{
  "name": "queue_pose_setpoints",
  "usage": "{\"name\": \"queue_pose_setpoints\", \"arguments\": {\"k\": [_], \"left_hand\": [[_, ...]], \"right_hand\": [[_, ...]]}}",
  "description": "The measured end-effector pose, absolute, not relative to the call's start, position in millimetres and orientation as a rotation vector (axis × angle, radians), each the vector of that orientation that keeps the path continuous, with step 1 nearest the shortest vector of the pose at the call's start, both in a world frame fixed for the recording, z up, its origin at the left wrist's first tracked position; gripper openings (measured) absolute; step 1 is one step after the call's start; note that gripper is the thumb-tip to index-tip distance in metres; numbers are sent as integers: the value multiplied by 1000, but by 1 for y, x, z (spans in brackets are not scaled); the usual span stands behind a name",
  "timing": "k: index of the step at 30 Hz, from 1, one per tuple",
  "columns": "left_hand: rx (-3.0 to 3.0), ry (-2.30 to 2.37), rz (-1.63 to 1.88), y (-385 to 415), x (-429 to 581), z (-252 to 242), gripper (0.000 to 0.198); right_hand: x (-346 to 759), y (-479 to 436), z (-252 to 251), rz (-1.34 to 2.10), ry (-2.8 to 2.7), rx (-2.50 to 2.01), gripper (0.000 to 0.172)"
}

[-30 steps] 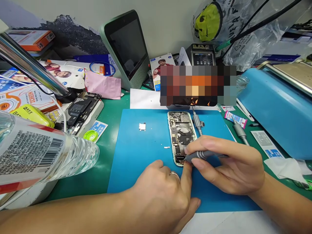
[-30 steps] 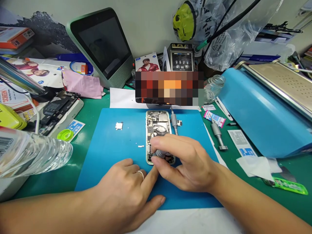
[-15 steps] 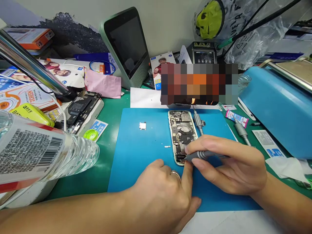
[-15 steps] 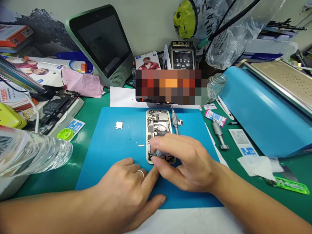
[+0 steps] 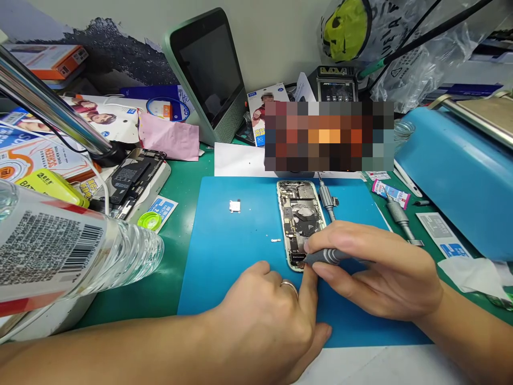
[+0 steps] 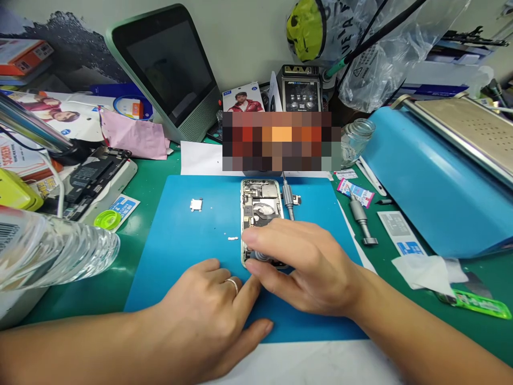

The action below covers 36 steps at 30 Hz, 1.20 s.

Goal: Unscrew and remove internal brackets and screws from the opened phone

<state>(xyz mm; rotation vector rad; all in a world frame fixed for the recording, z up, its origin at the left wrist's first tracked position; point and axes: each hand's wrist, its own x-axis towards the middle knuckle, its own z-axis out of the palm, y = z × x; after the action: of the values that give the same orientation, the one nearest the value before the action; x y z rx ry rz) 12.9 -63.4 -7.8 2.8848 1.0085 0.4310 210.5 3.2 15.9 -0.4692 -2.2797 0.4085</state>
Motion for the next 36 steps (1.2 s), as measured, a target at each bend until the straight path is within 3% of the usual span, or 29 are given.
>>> {"name": "queue_pose_setpoints", "arguments": {"k": [7,12,19,36], "left_hand": [[2885,996,431,-62,13,-5,24],[2890,990,436,-62,13,-7,52],[2874,1002,411,-64,13,-7,35],[2864,997,373,-62,13,-5,22]], "right_hand": [[213,4,25,470,-2317,-442,51],[211,4,29,486,-2263,-497,56],[210,5,31,338,-2278,-485,33],[209,0,34,308,-2275,-551,40]]}}
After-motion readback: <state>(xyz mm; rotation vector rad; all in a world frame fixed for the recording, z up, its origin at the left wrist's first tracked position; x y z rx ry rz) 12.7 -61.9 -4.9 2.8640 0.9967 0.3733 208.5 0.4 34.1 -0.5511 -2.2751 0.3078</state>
